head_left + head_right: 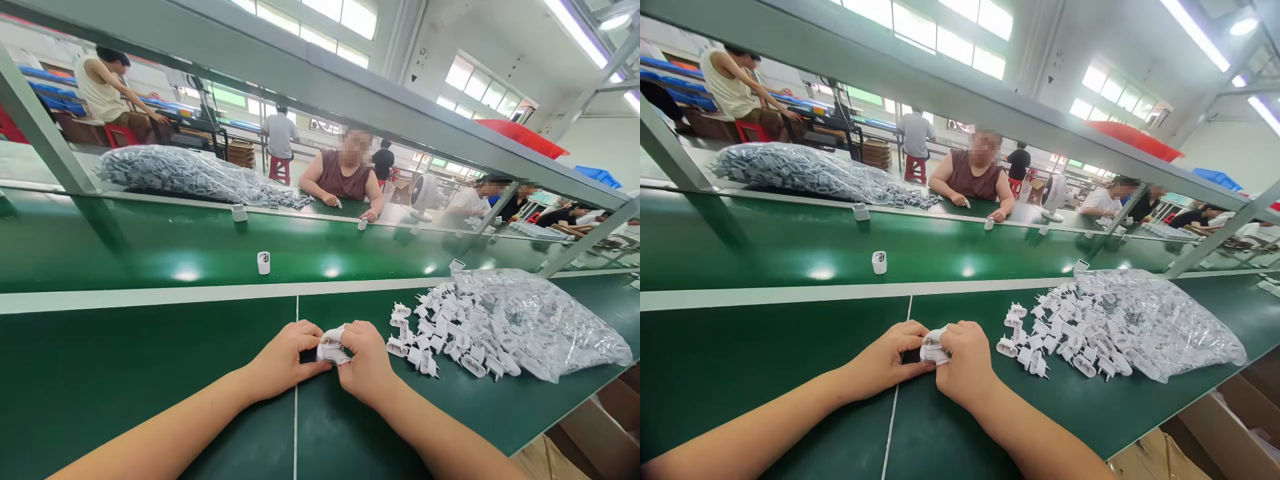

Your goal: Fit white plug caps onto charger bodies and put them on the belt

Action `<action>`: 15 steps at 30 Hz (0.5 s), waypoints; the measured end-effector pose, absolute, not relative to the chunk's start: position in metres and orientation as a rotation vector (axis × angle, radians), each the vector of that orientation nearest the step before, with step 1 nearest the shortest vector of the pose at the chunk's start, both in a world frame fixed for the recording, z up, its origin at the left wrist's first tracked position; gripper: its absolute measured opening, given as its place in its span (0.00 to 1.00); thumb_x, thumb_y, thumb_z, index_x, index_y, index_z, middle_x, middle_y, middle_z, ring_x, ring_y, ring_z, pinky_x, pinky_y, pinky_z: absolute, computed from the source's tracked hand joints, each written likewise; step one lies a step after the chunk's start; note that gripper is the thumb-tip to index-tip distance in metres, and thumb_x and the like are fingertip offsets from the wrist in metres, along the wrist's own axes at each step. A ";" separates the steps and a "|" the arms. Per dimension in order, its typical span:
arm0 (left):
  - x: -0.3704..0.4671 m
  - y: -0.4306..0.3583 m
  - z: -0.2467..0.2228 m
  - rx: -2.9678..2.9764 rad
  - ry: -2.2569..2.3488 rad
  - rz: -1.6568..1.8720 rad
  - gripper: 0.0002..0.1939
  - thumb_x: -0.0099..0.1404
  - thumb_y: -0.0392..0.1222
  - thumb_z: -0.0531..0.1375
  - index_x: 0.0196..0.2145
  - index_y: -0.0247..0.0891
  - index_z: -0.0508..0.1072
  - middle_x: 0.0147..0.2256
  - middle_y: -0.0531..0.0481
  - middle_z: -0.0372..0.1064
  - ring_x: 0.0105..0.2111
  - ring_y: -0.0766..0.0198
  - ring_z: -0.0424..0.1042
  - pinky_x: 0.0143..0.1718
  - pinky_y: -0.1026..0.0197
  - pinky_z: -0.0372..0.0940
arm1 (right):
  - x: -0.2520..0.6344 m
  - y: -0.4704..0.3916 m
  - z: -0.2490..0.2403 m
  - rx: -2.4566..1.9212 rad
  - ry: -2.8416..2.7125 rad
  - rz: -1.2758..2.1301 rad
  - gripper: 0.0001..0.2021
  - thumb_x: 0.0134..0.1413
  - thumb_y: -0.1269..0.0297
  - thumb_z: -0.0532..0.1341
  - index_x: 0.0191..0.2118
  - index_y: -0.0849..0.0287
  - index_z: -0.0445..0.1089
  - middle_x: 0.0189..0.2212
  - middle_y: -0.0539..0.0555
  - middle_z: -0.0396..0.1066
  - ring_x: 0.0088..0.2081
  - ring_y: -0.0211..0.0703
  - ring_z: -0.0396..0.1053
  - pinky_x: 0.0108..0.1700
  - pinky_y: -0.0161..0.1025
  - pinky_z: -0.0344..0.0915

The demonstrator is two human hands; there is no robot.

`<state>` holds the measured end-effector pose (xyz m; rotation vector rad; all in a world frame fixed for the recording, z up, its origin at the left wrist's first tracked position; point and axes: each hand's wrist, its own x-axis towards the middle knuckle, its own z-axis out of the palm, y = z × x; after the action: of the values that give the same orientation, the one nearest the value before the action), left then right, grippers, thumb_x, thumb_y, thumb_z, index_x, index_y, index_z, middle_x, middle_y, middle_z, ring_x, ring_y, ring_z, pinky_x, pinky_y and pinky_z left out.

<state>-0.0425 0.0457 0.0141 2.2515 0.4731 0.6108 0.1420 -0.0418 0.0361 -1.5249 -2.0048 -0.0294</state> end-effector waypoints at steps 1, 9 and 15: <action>-0.042 0.045 0.013 2.253 0.481 0.618 0.14 0.69 0.56 0.63 0.39 0.44 0.80 0.41 0.48 0.75 0.44 0.53 0.71 0.52 0.50 0.62 | 0.142 -0.042 0.034 -1.525 -1.989 -0.030 0.10 0.35 0.76 0.58 0.28 0.55 0.70 0.25 0.49 0.70 0.29 0.42 0.63 0.38 0.40 0.58; -0.034 0.038 0.032 2.181 0.631 0.481 0.14 0.63 0.52 0.64 0.42 0.43 0.79 0.39 0.49 0.75 0.41 0.52 0.71 0.45 0.53 0.65 | 0.143 -0.042 0.020 -1.419 -1.783 0.044 0.13 0.40 0.75 0.60 0.35 0.54 0.69 0.32 0.52 0.77 0.36 0.48 0.73 0.49 0.49 0.68; -0.031 0.036 0.047 2.183 0.622 0.369 0.12 0.66 0.50 0.60 0.37 0.41 0.78 0.35 0.51 0.76 0.36 0.55 0.74 0.39 0.58 0.65 | 0.144 -0.044 0.024 -1.340 -1.719 0.213 0.17 0.54 0.71 0.62 0.50 0.53 0.68 0.41 0.53 0.80 0.41 0.46 0.78 0.57 0.52 0.69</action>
<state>-0.0308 0.0361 0.0471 2.1832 0.6216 0.3694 0.1442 -0.0440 0.0241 -1.3398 -1.7189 0.2132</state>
